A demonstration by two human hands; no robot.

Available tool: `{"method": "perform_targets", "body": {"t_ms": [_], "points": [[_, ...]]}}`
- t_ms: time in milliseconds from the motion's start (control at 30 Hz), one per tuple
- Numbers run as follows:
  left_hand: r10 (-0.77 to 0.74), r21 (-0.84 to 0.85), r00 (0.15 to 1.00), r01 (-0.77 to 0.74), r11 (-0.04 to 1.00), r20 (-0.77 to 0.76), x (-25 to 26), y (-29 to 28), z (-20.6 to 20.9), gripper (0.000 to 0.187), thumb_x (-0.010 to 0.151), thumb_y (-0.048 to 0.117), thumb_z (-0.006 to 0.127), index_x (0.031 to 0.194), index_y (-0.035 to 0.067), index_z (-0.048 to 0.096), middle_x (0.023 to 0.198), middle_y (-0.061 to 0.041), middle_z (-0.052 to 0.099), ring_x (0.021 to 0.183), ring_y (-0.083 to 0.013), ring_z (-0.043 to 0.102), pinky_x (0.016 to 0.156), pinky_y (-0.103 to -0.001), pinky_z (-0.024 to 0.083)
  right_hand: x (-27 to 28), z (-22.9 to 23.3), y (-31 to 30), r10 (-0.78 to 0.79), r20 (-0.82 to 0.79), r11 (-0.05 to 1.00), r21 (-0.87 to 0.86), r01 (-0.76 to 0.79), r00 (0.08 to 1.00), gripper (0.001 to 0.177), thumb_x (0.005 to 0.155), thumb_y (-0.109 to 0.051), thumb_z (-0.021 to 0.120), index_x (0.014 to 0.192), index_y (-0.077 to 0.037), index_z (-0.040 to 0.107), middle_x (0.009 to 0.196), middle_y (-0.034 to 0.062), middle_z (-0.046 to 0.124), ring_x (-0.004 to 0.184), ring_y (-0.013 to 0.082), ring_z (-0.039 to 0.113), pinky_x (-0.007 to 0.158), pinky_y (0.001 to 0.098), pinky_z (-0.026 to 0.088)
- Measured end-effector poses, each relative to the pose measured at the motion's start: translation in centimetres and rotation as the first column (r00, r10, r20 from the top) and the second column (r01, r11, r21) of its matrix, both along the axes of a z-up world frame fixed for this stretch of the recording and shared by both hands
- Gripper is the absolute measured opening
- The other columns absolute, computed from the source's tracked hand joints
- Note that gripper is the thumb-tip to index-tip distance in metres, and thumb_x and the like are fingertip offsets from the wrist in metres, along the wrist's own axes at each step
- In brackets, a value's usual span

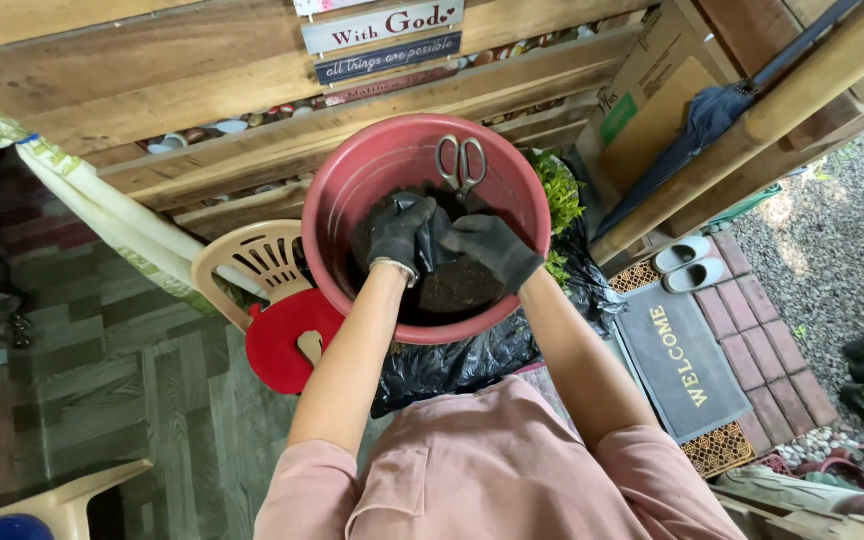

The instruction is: Repotting or planting several small green seedlings into a large red pot filled with dark soil.

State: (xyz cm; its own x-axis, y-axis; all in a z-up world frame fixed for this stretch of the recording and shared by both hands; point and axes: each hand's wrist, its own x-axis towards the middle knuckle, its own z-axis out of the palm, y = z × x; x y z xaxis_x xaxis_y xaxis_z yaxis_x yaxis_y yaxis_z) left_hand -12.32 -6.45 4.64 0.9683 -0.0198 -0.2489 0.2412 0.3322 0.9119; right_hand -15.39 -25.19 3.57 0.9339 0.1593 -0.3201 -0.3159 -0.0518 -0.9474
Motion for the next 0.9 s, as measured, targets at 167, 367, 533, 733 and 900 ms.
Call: {"method": "perform_targets", "body": {"t_ms": [167, 367, 533, 733, 900], "points": [[-0.041, -0.032, 0.999, 0.041, 0.999, 0.005, 0.9, 0.1, -2.5, 0.030, 0.090, 0.030, 0.079, 0.106, 0.006, 0.074, 0.098, -0.007, 0.073, 0.085, -0.0190, 0.067, 0.077, -0.034, 0.054, 0.3, -1.7, -0.4, 0.041, 0.159, 0.993, -0.113, -0.023, 0.986, 0.021, 0.091, -0.019, 0.078, 0.103, -0.001, 0.077, 0.087, 0.0022, 0.070, 0.077, 0.0142, 0.060, 0.070, 0.0322, 0.049], [-0.074, 0.098, 0.995, 0.068, 0.993, 0.060, -0.3, 0.8, -3.0, 0.039, 0.093, 0.035, 0.071, 0.121, 0.008, 0.070, 0.111, -0.006, 0.071, 0.099, -0.0187, 0.066, 0.085, -0.036, 0.055, 1.5, -3.7, -1.1, -0.174, 0.058, 0.967, 0.197, 0.160, 0.983, 0.017, 0.090, -0.021, 0.073, 0.098, -0.007, 0.077, 0.088, -0.0021, 0.074, 0.078, 0.0111, 0.067, 0.068, 0.0321, 0.054], [-0.162, 0.633, 0.951, -0.044, 0.773, 0.264, 0.2, 2.5, -8.3, 0.052, 0.075, 0.028, 0.077, 0.123, 0.007, 0.069, 0.111, -0.012, 0.075, 0.103, -0.0278, 0.071, 0.094, -0.040, 0.055, -0.5, -0.6, -0.4, 0.298, 0.291, 0.725, -0.689, -0.017, 0.909, 0.023, 0.092, -0.031, 0.068, 0.093, -0.010, 0.075, 0.086, 0.0114, 0.072, 0.077, 0.0241, 0.067, 0.073, 0.0404, 0.052], [-0.395, 0.820, 0.917, 0.186, 0.541, 0.053, -2.1, 2.3, -4.9, 0.072, 0.075, 0.034, 0.076, 0.139, 0.011, 0.053, 0.132, -0.025, 0.062, 0.117, -0.0437, 0.058, 0.096, -0.048, 0.047, -0.6, 6.3, -5.1, 0.567, 0.131, 0.418, -0.896, -0.147, 0.813, 0.029, 0.090, -0.040, 0.072, 0.102, -0.015, 0.075, 0.096, 0.0129, 0.074, 0.085, 0.0361, 0.069, 0.076, 0.0523, 0.054], [-0.286, 0.949, 0.954, 0.171, 0.263, -0.092, -1.9, 2.7, -4.1, 0.061, 0.087, 0.031, 0.072, 0.140, 0.003, 0.057, 0.137, -0.027, 0.061, 0.130, -0.0428, 0.055, 0.109, -0.048, 0.045, 4.3, 7.1, -16.4, 0.251, 0.458, 0.962, -0.213, -0.169, 0.853, 0.026, 0.100, -0.012, 0.069, 0.125, -0.007, 0.069, 0.109, 0.0029, 0.073, 0.098, 0.0094, 0.068, 0.087, 0.0271, 0.058]]}}
